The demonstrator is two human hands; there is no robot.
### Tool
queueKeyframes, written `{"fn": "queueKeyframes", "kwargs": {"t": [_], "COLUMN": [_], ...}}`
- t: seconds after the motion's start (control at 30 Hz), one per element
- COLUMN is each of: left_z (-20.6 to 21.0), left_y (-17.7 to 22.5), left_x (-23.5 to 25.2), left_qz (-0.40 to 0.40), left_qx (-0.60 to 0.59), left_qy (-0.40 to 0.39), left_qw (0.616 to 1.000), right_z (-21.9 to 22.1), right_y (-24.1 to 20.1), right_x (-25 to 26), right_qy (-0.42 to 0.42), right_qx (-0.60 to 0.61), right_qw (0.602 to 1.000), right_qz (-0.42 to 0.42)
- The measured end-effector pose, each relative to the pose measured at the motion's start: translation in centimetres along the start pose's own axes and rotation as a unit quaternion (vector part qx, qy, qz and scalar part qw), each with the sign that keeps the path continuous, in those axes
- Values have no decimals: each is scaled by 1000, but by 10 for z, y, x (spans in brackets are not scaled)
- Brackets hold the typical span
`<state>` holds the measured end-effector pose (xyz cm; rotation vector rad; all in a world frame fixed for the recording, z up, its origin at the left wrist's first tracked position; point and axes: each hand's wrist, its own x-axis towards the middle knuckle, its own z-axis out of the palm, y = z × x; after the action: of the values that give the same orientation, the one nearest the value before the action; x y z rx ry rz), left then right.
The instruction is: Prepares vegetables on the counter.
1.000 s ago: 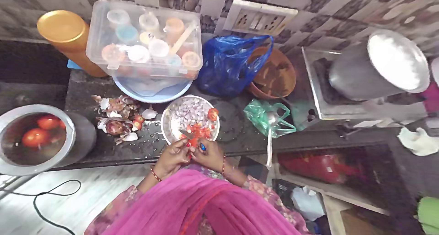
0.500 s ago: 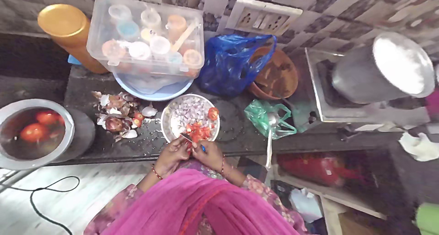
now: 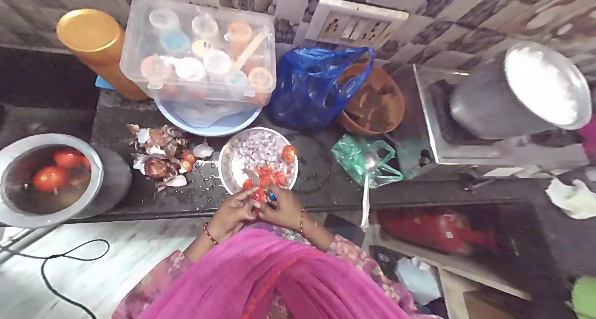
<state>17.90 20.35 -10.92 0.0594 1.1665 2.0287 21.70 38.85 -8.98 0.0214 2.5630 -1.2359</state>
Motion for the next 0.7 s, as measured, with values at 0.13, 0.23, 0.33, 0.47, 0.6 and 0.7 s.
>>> {"fn": "queueKeyframes", "kwargs": {"t": [0.13, 0.23, 0.33, 0.47, 0.6, 0.7], "left_z": [3, 0, -2, -15, -19, -14], "left_y": [-3, -8, -4, 1, 0, -3], "left_x": [4, 6, 5, 6, 6, 7], "left_qz": [22, 43, 22, 3, 2, 14], "left_qx": [-12, -28, -20, -7, -6, -21], "left_qy": [4, -11, -26, -81, -84, -62], "left_qw": [1000, 999, 999, 997, 996, 998], "right_z": [3, 3, 1, 5, 8, 9], "right_y": [4, 2, -2, 0, -1, -2], "right_x": [-1, -4, -6, -5, -4, -3], "right_qy": [33, 30, 16, 17, 14, 10], "right_qx": [-8, -13, -28, -33, -36, -46], "right_qw": [999, 999, 999, 998, 998, 998], "right_qz": [-15, 6, 41, 43, 44, 44]}}
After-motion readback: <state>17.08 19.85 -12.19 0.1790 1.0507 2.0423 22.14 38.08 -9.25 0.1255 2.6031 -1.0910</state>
